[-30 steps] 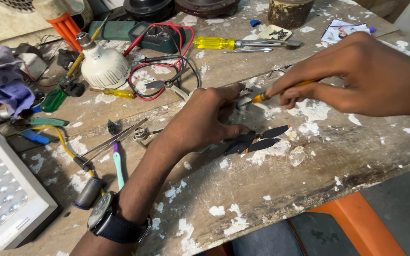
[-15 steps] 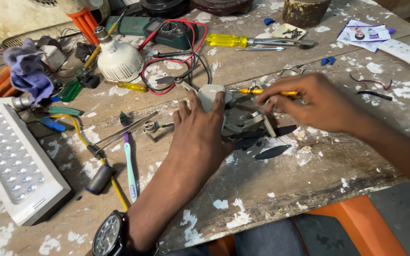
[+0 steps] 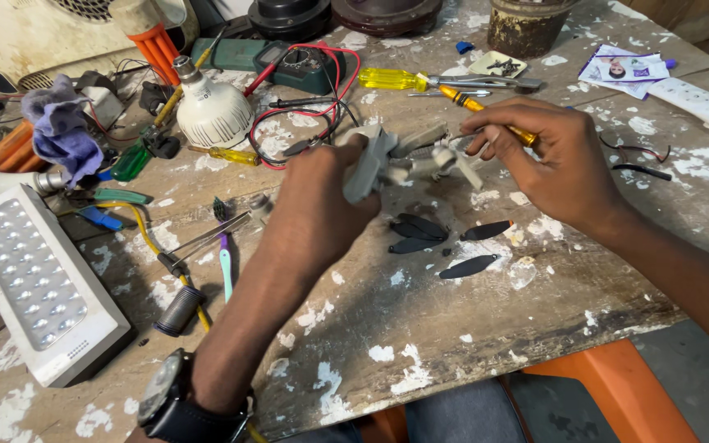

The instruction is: The person disassembles a small white plastic appliance at a cluttered workbench. They brush the housing with a toothbrush, pry open the casing with a metal tool and tweezers, remove internal parts, and use an orange-handled screwdriver to unscrew and separate components, laying the removed parts on the bench.

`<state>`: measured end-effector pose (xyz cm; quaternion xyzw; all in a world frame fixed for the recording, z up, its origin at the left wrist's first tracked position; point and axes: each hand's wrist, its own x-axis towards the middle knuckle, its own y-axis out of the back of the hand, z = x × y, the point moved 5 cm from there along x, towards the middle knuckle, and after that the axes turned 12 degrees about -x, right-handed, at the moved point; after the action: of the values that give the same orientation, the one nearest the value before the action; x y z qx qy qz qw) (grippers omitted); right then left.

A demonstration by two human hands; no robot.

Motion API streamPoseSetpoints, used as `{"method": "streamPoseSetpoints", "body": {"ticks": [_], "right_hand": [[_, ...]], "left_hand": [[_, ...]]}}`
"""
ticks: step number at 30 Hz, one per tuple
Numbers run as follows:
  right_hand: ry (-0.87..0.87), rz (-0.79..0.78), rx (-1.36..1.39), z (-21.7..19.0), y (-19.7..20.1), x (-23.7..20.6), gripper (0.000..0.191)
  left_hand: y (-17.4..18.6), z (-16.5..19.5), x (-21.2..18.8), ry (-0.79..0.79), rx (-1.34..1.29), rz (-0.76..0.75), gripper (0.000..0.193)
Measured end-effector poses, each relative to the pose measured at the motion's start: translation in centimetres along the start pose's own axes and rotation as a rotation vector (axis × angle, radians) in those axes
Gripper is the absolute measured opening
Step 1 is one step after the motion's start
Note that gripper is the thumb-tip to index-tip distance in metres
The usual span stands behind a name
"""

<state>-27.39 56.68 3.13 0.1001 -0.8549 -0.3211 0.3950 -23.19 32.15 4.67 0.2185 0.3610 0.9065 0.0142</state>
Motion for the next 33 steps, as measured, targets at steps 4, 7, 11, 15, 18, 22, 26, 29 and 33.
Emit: {"method": "streamPoseSetpoints", "body": {"ticks": [4, 7, 11, 15, 18, 22, 26, 29, 33], "right_hand": [[-0.008, 0.033, 0.058, -0.2, 0.0, 0.0, 0.023], [0.003, 0.020, 0.073, -0.4, -0.3, -0.1, 0.028], [0.017, 0.028, 0.043, -0.9, -0.6, -0.4, 0.021], [0.052, 0.031, -0.064, -1.7, -1.3, -0.4, 0.022], [0.078, -0.107, -0.245, -2.6, -3.2, -0.5, 0.029], [0.201, -0.241, -0.346, -4.6, -6.0, -1.2, 0.057], [0.194, -0.299, -0.325, -5.3, -7.2, -1.3, 0.058], [0.206, -0.311, -0.312, -5.4, -7.4, -1.0, 0.059], [0.193, -0.286, -0.295, -5.6, -7.5, -0.4, 0.054]], "left_hand": [[1.9, 0.5, 0.1, -0.097, -0.058, 0.089, 0.041], [3.3, 0.7, 0.3, -0.029, -0.109, 0.144, 0.046], [5.7, 0.4, -0.4, 0.171, -0.188, 0.147, 0.043], [8.0, 0.3, -1.1, 0.096, -0.509, 0.221, 0.045], [9.2, -1.2, -2.1, 0.189, -0.674, 0.275, 0.038], [9.3, -3.3, -2.6, 0.216, -1.076, 0.288, 0.030], [9.4, -6.2, -5.0, 0.399, -1.030, 0.406, 0.027], [8.7, -7.1, -5.4, 0.302, -1.360, 0.386, 0.023], [8.5, -7.7, -6.6, 0.252, -1.495, 0.424, 0.028]]}}
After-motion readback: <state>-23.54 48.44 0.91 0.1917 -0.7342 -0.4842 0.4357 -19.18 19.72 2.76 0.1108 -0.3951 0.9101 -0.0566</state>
